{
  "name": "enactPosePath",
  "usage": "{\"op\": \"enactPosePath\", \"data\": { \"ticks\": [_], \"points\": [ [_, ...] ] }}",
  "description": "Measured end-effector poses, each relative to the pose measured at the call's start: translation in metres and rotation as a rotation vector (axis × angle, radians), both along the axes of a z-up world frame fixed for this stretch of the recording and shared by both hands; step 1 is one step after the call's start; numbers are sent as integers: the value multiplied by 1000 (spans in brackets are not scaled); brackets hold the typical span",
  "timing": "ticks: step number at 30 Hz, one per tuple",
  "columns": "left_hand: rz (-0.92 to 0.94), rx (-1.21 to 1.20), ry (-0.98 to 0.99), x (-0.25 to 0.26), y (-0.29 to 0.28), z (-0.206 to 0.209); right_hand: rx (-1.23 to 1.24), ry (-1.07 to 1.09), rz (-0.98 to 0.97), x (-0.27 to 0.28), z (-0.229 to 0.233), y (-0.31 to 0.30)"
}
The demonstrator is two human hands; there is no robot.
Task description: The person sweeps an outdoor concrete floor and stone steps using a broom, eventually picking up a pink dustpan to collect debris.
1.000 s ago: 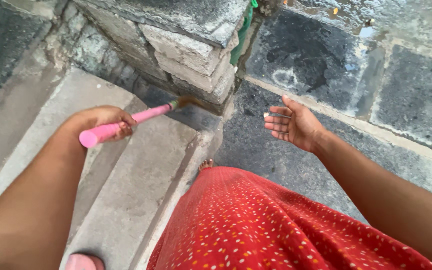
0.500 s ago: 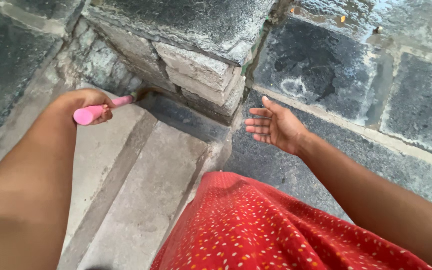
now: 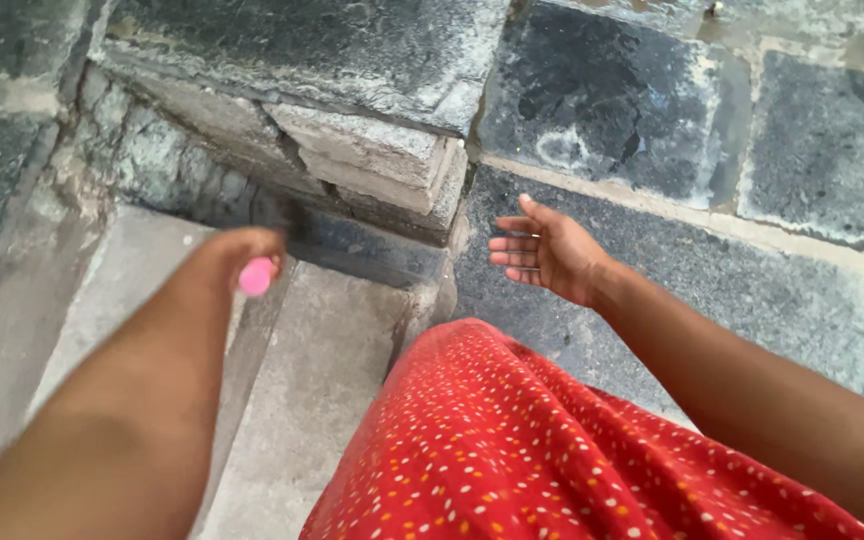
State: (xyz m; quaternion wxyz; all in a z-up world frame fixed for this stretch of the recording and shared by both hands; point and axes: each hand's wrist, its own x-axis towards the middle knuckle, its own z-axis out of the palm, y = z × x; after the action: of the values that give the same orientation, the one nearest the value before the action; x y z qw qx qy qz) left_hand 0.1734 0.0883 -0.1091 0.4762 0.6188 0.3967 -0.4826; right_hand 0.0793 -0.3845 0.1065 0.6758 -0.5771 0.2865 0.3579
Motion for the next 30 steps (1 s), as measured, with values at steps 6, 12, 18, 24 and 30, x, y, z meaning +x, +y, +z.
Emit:
{"op": "enactPosePath", "data": {
  "ticks": [6,12,18,24,30],
  "points": [
    [-408,-300,91,-78,-148,3,-17,8,-12,-14,-9,-12],
    [-271,-496,202,-100,-212,47,-10,49,2,-40,-32,-41],
    [-301,-618,-138,-143,-303,78,123,270,35,-74,-47,-36],
    [-224,-534,-206,-197,-400,135,205,314,-79,-102,-76,-62],
    [-577,-411,-236,-151,-381,129,61,381,-34,-124,-97,-124]
  ]
}}
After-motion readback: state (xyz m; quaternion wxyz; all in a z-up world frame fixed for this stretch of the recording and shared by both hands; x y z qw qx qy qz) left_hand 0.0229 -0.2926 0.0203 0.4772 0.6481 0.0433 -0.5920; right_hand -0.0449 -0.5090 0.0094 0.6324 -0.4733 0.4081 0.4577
